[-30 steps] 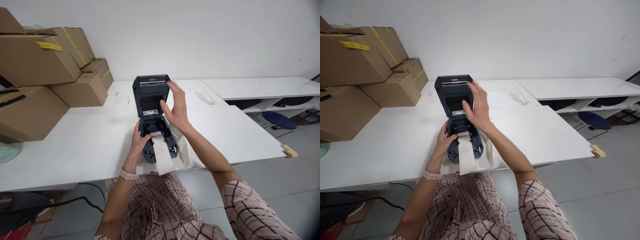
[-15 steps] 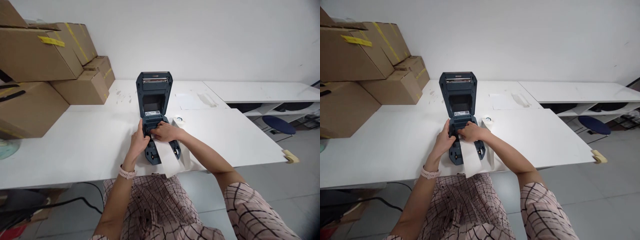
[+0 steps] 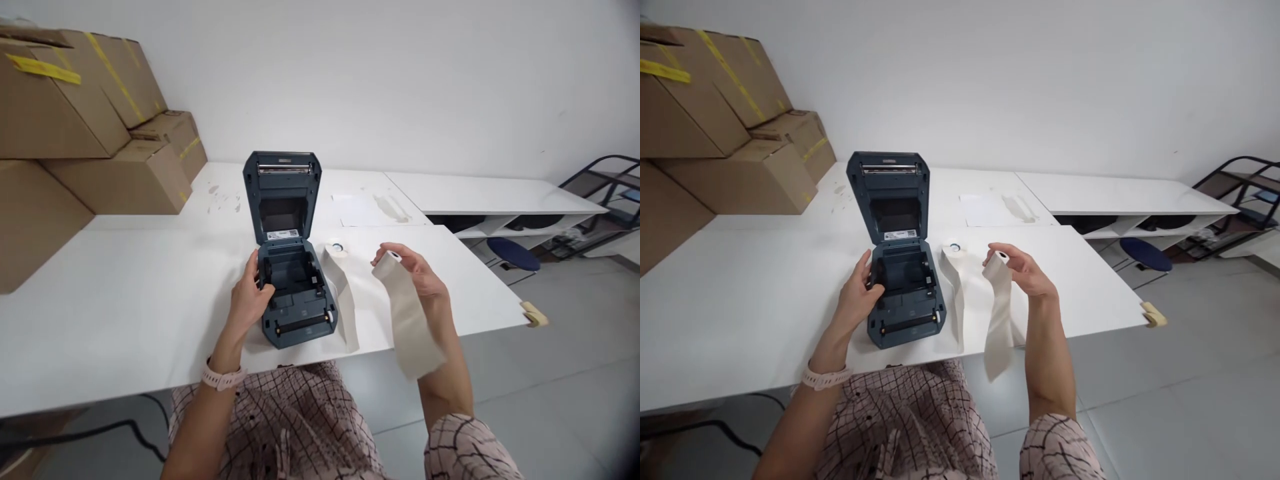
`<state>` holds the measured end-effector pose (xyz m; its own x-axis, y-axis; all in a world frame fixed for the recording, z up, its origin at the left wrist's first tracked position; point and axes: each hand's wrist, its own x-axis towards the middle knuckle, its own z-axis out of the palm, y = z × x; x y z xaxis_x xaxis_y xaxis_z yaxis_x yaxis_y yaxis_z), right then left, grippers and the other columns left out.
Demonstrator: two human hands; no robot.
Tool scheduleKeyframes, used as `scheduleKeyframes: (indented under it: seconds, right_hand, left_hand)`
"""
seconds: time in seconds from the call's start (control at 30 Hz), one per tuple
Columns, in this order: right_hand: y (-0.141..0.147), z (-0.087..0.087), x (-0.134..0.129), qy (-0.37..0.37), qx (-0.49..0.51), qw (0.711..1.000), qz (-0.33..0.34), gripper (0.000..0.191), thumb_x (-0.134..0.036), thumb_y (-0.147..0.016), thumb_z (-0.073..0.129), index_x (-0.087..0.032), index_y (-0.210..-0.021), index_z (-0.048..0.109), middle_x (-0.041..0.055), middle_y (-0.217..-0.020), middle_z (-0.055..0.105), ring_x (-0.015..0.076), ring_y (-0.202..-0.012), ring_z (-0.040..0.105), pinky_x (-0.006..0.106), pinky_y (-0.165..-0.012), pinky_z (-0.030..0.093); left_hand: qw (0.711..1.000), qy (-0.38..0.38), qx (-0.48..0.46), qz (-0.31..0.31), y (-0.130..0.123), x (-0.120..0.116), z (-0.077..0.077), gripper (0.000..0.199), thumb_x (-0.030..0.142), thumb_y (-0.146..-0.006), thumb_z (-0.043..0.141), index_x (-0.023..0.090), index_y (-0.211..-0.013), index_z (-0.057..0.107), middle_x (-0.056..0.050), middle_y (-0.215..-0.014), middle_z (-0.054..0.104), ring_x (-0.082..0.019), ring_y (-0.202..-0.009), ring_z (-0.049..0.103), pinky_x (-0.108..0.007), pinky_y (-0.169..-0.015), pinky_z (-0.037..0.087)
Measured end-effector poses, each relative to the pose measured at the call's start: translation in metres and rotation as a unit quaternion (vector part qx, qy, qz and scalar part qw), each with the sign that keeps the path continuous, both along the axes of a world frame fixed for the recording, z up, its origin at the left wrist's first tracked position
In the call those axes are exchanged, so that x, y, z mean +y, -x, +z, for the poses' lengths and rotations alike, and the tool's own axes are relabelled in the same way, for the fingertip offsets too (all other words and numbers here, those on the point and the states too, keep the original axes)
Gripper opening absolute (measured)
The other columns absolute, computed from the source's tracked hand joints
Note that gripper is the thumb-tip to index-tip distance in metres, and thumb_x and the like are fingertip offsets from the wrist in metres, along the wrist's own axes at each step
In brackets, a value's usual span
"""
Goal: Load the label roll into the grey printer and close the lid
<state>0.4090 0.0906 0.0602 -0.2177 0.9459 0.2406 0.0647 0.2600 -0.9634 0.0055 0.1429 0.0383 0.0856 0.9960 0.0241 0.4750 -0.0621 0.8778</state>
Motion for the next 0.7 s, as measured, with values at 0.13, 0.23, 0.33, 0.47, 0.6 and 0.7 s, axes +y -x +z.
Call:
scheduleKeyframes:
  seconds: [0.13,0.23,0.33,0.47,0.6,0.7]
  right_hand:
    - [-0.008,-0.024,0.007,0.067,-0.123,0.989,-0.046,0.053,-0.049,-0.087,0.079,-0.025,-0.134,0.069,0.0112,-0.127,0.073,0.0245,-0.101,0.072,0.043,-0.093,0.06]
    - [0.0,-0.037,0.023,0.05,-0.209,0.976,-0.047,0.044,-0.042,-0.088,0.076,-0.023,-0.127,0.073,0.0127,-0.135,0.071,0.0259,-0.113,0.068,0.051,-0.111,0.052]
    - [0.004,-0.046,0.03,0.048,-0.213,0.975,-0.04,0.051,-0.043,-0.088,0.074,-0.022,-0.134,0.069,0.0138,-0.136,0.069,0.0246,-0.113,0.068,0.053,-0.114,0.049]
    - [-0.005,-0.047,0.026,0.058,-0.131,0.989,-0.031,0.08,-0.045,-0.085,0.08,-0.03,-0.158,0.05,0.0139,-0.152,0.063,0.0273,-0.142,0.06,0.05,-0.122,0.044]
    - [-0.011,-0.029,0.035,0.065,-0.081,0.993,-0.048,0.083,-0.042,-0.087,0.08,-0.035,-0.162,0.044,0.013,-0.168,0.048,0.0271,-0.158,0.044,0.052,-0.129,0.036]
    - [0.001,-0.013,0.064,0.09,-0.112,0.99,0.009,0.091,-0.034,-0.079,0.085,-0.033,-0.161,0.044,0.0129,-0.172,0.043,0.0275,-0.164,0.031,0.051,-0.126,0.04]
  left_hand:
    - [0.998,-0.027,-0.063,0.004,0.004,0.007,-0.018,0.095,0.018,-0.077,0.069,0.029,-0.167,0.039,-0.012,-0.156,0.063,-0.033,-0.137,0.066,-0.051,-0.114,0.054]
    - [0.996,-0.03,-0.089,0.007,0.006,0.01,-0.026,0.096,0.018,-0.075,0.071,0.031,-0.166,0.041,-0.011,-0.152,0.066,-0.033,-0.134,0.067,-0.052,-0.112,0.056]
    - [0.995,-0.029,-0.091,0.011,0.006,0.01,-0.025,0.097,0.018,-0.075,0.07,0.031,-0.166,0.041,-0.01,-0.151,0.067,-0.033,-0.134,0.067,-0.052,-0.113,0.055]
    - [0.997,-0.022,-0.068,0.009,0.005,0.006,-0.018,0.097,0.019,-0.076,0.068,0.029,-0.168,0.037,-0.012,-0.15,0.067,-0.032,-0.132,0.068,-0.052,-0.112,0.056]
    - [0.998,-0.02,-0.056,-0.009,0.005,0.005,-0.014,0.097,0.019,-0.077,0.068,0.029,-0.168,0.036,-0.012,-0.148,0.069,-0.033,-0.129,0.07,-0.051,-0.109,0.058]
    - [0.998,-0.021,-0.058,-0.013,0.005,0.007,-0.015,0.098,0.018,-0.077,0.069,0.029,-0.168,0.035,-0.013,-0.149,0.068,-0.033,-0.129,0.07,-0.051,-0.108,0.058]
